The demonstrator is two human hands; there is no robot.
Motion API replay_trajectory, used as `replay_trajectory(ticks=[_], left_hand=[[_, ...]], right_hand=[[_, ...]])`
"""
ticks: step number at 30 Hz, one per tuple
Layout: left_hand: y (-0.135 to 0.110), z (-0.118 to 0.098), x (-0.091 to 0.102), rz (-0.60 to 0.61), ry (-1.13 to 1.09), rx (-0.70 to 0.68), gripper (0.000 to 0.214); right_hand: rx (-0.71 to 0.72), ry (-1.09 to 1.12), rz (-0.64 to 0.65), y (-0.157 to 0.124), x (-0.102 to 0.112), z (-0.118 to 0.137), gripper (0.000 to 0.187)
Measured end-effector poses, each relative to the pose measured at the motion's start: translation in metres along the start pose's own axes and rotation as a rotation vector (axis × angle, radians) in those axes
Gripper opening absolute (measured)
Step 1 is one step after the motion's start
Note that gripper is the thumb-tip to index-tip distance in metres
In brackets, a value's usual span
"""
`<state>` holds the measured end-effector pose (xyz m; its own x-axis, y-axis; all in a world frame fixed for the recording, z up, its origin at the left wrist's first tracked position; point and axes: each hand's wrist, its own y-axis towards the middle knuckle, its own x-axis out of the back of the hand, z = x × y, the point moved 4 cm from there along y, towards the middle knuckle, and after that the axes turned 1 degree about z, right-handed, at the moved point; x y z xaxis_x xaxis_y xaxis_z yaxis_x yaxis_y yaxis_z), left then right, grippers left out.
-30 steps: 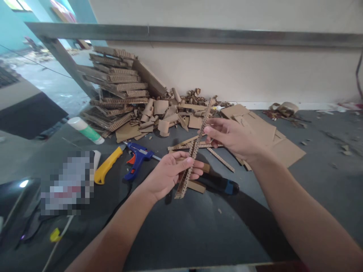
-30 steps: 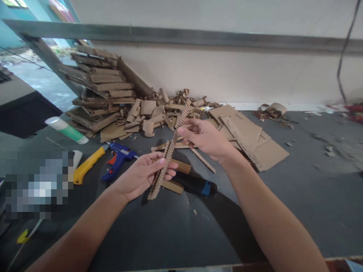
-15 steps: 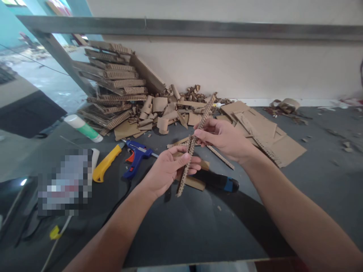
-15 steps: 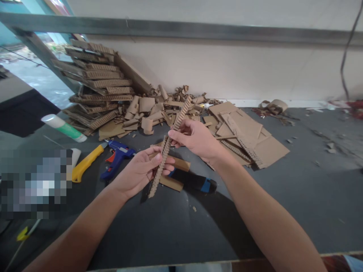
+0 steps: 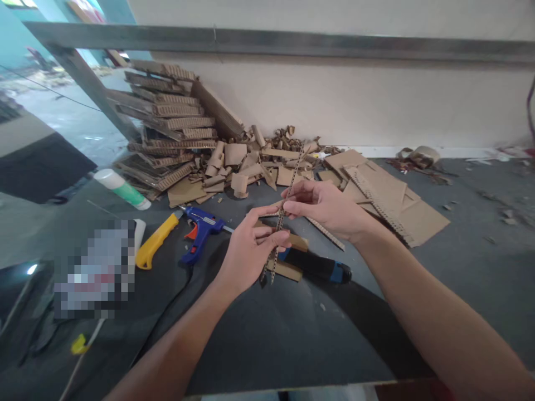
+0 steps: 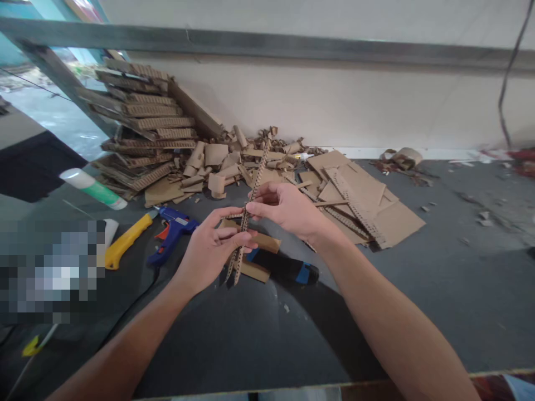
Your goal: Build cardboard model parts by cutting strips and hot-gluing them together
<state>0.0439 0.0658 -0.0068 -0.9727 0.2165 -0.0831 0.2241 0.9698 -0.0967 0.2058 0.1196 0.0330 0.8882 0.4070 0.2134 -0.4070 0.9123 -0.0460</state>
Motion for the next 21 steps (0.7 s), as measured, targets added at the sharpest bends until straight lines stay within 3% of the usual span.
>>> replay_trajectory(ticks=[9, 15, 21], left_hand=[[0.0006, 0.0003, 0.0004, 0.016, 0.046, -0.078, 0.051], [0.0019, 0.0009, 0.0020, 0.005, 0.011, -0.040, 0.057], [0.0020, 0.0015, 0.0031, -0.053, -0.026, -0.057, 0.054]], right_hand=[[0.026, 0.071, 0.013, 0.0035, 0.0018, -0.0044, 0.023], [0.001, 0.117, -0.017, 0.0049, 0.0010, -0.0066, 0.025], [-0.009, 0.032, 0.044, 0.0050, -0.0057, -0.0080, 0.032]])
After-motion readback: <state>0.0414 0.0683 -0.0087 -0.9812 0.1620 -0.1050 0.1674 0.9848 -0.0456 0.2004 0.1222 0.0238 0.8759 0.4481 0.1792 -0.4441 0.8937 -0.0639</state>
